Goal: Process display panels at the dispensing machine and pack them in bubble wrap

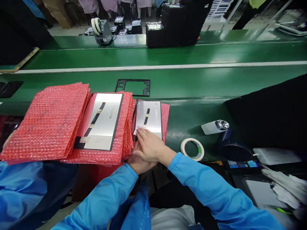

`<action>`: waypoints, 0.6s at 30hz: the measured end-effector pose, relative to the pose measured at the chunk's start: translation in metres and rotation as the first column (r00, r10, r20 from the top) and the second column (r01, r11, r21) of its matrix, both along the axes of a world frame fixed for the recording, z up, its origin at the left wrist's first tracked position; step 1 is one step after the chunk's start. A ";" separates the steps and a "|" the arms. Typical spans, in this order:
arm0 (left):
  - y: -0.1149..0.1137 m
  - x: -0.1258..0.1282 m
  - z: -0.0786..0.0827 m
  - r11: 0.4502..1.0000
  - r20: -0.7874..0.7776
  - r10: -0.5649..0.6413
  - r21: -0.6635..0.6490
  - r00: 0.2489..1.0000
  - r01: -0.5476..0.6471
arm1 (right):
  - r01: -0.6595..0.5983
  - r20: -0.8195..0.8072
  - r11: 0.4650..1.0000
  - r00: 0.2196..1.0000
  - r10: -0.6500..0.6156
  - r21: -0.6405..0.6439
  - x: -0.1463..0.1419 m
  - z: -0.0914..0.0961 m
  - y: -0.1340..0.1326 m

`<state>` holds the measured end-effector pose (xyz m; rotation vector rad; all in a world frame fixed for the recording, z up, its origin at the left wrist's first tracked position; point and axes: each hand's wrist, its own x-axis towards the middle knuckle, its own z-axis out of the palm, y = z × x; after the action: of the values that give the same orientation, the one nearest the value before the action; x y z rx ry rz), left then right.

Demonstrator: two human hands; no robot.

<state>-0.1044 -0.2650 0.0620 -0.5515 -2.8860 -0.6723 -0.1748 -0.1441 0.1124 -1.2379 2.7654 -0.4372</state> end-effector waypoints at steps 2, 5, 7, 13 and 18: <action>0.000 -0.001 0.003 0.999 -0.011 -0.042 -0.008 0.999 0.041 | 0.011 -0.006 1.000 1.000 -0.011 0.007 -0.003 -0.003 0.006; 0.002 -0.004 0.009 0.996 -0.038 -0.092 0.004 0.995 0.092 | 0.044 -0.027 0.998 0.999 -0.043 0.046 -0.007 -0.004 0.014; 0.004 -0.006 0.011 0.994 -0.030 -0.108 0.004 0.994 0.108 | 0.056 -0.040 0.994 0.998 -0.053 0.090 -0.009 0.000 0.019; 0.013 -0.008 0.011 0.994 -0.009 -0.110 0.010 0.994 0.110 | 0.067 -0.077 0.979 0.996 -0.053 0.192 -0.009 0.016 0.032; 0.016 -0.006 0.005 0.994 -0.067 -0.107 0.022 0.992 0.109 | 0.075 -0.093 0.971 0.994 -0.055 0.227 -0.017 0.019 0.042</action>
<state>-0.1104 -0.2486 0.0670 -0.7170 -2.7988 -0.6917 -0.1921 -0.1024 0.1319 -1.1399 2.8337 -0.0639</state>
